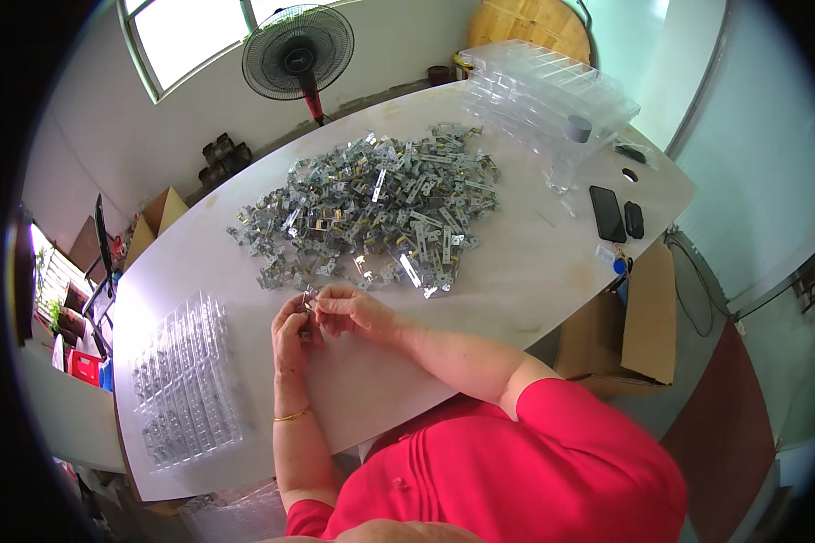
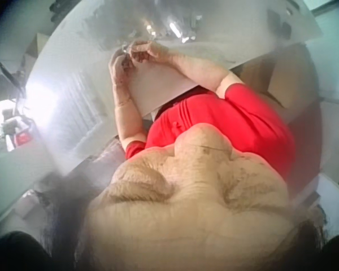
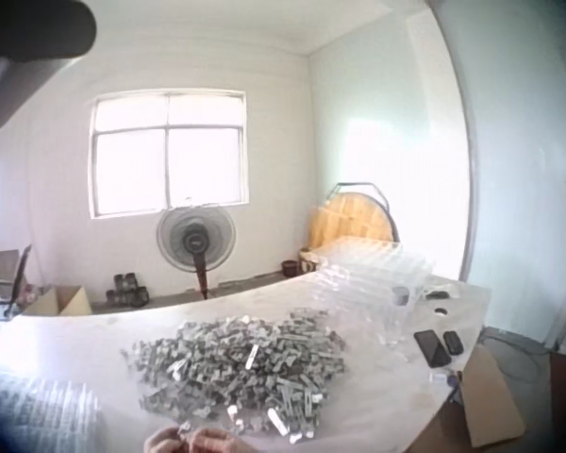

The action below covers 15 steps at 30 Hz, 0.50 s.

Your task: The person assembles metal components by inserting pins into metal brackets by hand and placing the assembled parts into slots in a plastic tray.

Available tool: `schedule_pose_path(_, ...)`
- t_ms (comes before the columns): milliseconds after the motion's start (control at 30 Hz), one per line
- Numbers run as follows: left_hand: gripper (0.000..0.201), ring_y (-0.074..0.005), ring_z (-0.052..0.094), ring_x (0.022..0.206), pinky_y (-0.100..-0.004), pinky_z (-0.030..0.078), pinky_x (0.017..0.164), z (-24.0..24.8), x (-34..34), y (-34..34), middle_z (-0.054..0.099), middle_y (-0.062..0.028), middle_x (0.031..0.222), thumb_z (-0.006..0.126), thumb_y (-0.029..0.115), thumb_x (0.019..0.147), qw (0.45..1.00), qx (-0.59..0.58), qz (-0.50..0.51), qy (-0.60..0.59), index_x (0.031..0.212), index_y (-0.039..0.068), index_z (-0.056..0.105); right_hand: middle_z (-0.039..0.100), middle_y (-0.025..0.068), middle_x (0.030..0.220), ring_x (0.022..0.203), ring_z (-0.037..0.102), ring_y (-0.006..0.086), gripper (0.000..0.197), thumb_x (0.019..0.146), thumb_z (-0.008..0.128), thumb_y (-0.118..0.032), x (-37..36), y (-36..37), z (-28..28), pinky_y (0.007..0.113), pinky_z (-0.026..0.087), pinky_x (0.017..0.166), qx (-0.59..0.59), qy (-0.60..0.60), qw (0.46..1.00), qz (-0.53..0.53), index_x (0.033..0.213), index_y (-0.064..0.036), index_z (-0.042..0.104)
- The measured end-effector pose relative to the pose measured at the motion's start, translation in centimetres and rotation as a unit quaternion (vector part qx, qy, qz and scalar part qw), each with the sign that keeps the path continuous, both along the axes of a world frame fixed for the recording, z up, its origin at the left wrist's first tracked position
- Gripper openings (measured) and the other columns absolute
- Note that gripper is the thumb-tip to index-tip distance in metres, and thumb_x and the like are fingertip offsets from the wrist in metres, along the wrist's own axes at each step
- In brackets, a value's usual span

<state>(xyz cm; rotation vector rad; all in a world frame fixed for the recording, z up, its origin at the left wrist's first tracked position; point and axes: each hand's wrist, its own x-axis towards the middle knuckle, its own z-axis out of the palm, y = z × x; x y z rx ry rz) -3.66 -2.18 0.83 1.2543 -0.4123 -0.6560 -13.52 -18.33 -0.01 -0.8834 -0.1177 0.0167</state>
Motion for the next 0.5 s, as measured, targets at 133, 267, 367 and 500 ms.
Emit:
schedule_pose_path(133, 0.041, -0.0138, 0.055, 0.05, -0.0246, 0.046, 0.046, -0.01, 0.13, 0.03, 0.062, -0.0061, 0.074, 0.046, 0.005, 0.088, 1.0, 0.014, -0.014, -0.012, 0.125, -0.005, 0.062, 0.066, 0.0014, 0.088, 0.075, 0.06, 0.0108, 0.017, 0.103, 0.058, -0.026, 0.53, -0.61, -0.68, 0.028, 0.047, 0.067, 0.058, 0.01, 0.998, -0.02, 0.095, -0.0111, 0.06)
schedule_pose_path(267, 0.043, -0.0134, 0.055, 0.05, -0.0244, 0.045, 0.046, -0.35, 0.09, 0.01, 0.061, -0.0056, 0.072, 0.047, 0.006, 0.088, 0.999, 0.041, -0.014, -0.022, 0.126, -0.004, 0.062, 0.066, 0.0015, 0.088, 0.076, 0.06, 0.0103, 0.016, 0.103, 0.059, -0.026, 0.71, -0.68, -0.64, 0.028, 0.047, 0.067, 0.058, 0.006, 0.998, -0.01, 0.095, -0.0109, 0.06)
schedule_pose_path(367, 0.043, -0.0134, 0.054, 0.05, -0.0243, 0.045, 0.046, -0.09, -0.25, -0.21, 0.061, -0.0054, 0.071, 0.047, 0.006, 0.088, 0.999, 0.042, -0.013, -0.02, 0.126, -0.004, 0.063, 0.066, 0.0015, 0.089, 0.077, 0.06, 0.0103, 0.016, 0.103, 0.059, -0.025, 0.66, -0.87, -0.68, 0.028, 0.047, 0.068, 0.06, 0.012, 0.998, -0.007, 0.095, -0.0113, 0.06)
schedule_pose_path(500, 0.043, -0.0128, 0.055, 0.051, -0.0233, 0.043, 0.047, 0.1, -0.31, -0.07, 0.061, -0.0048, 0.072, 0.048, 0.005, 0.087, 0.998, 0.052, -0.017, -0.038, 0.126, -0.003, 0.063, 0.065, 0.0014, 0.09, 0.079, 0.06, 0.0108, 0.014, 0.102, 0.059, -0.025, 0.78, -0.97, -0.96, 0.028, 0.046, 0.068, 0.081, 0.015, 0.997, -0.003, 0.096, -0.0118, 0.061)
